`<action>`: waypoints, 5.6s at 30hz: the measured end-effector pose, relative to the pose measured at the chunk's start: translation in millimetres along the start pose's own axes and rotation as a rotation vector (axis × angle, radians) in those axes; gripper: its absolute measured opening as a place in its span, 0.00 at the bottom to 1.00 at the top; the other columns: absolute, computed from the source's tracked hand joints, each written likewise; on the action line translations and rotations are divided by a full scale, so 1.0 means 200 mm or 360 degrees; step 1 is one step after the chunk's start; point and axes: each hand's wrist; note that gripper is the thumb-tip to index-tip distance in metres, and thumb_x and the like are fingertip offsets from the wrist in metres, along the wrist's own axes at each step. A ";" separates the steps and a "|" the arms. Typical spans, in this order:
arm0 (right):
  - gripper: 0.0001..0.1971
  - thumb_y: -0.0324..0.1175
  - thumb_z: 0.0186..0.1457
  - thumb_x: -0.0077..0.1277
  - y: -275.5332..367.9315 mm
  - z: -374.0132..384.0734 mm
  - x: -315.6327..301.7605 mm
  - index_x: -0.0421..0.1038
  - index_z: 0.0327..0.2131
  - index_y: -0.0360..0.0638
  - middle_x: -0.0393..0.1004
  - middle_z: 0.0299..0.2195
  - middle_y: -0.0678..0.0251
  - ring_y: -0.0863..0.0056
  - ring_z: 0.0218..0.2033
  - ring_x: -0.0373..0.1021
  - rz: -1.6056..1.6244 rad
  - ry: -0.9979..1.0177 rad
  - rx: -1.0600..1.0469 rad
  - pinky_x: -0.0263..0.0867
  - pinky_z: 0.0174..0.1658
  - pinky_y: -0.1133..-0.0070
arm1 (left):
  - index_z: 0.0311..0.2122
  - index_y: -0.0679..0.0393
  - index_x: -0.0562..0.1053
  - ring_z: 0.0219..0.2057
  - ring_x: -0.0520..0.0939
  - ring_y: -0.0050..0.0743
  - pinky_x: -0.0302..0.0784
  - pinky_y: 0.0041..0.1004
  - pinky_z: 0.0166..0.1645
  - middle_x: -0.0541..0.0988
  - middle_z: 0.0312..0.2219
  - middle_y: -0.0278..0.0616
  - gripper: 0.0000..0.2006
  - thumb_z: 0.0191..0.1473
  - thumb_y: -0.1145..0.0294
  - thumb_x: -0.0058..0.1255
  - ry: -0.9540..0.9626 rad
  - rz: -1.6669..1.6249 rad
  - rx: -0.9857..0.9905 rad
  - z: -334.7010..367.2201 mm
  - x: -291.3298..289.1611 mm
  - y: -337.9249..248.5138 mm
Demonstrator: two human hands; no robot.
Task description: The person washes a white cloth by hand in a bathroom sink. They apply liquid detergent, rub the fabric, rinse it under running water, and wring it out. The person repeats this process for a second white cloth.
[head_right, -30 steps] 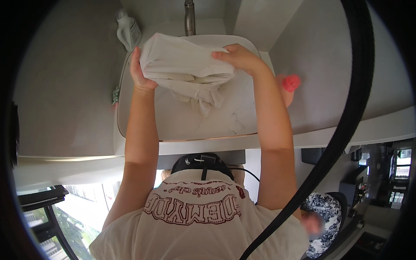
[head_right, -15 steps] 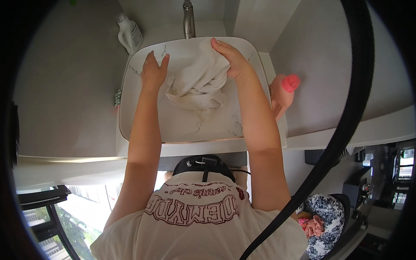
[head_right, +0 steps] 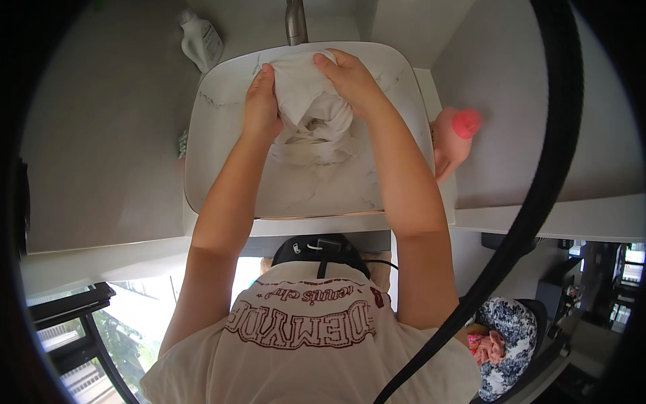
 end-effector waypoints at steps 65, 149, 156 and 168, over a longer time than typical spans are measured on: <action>0.23 0.51 0.54 0.42 -0.05 -0.07 0.39 0.66 0.14 0.46 0.65 0.11 0.66 0.65 0.14 0.62 -0.1698 -0.0357 -0.1290 0.57 0.18 0.74 | 0.40 0.63 0.67 0.33 0.74 0.29 0.71 0.31 0.35 0.72 0.36 0.41 0.16 0.57 0.61 0.36 -0.0307 -0.0049 -0.0403 -0.04 -0.02 -0.01; 0.23 0.51 0.55 0.45 -0.07 0.11 0.09 0.71 0.33 0.36 0.75 0.29 0.62 0.71 0.30 0.71 0.0261 -0.0097 0.0313 0.67 0.35 0.76 | 0.41 0.64 0.70 0.33 0.76 0.30 0.72 0.27 0.38 0.75 0.35 0.41 0.19 0.56 0.56 0.43 -0.0305 -0.0249 -0.0405 -0.03 0.07 -0.09; 0.21 0.47 0.54 0.48 0.00 0.09 -0.04 0.70 0.39 0.37 0.73 0.34 0.66 0.80 0.35 0.69 0.0170 0.0151 0.0213 0.66 0.38 0.81 | 0.40 0.65 0.70 0.33 0.77 0.26 0.71 0.21 0.42 0.76 0.34 0.39 0.16 0.58 0.60 0.40 -0.0091 0.0702 0.0090 -0.02 0.00 -0.07; 0.14 0.43 0.53 0.47 -0.03 -0.03 0.28 0.69 0.20 0.46 0.66 0.14 0.69 0.77 0.15 0.61 -0.1298 -0.0076 -0.0855 0.55 0.19 0.80 | 0.48 0.63 0.66 0.41 0.72 0.25 0.66 0.25 0.46 0.73 0.41 0.41 0.19 0.59 0.59 0.38 -0.0374 -0.0035 -0.0393 0.00 -0.05 0.03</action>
Point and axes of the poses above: each hand's wrist, its own z-axis towards the middle knuckle, its own x-axis out of the palm, y = z × x
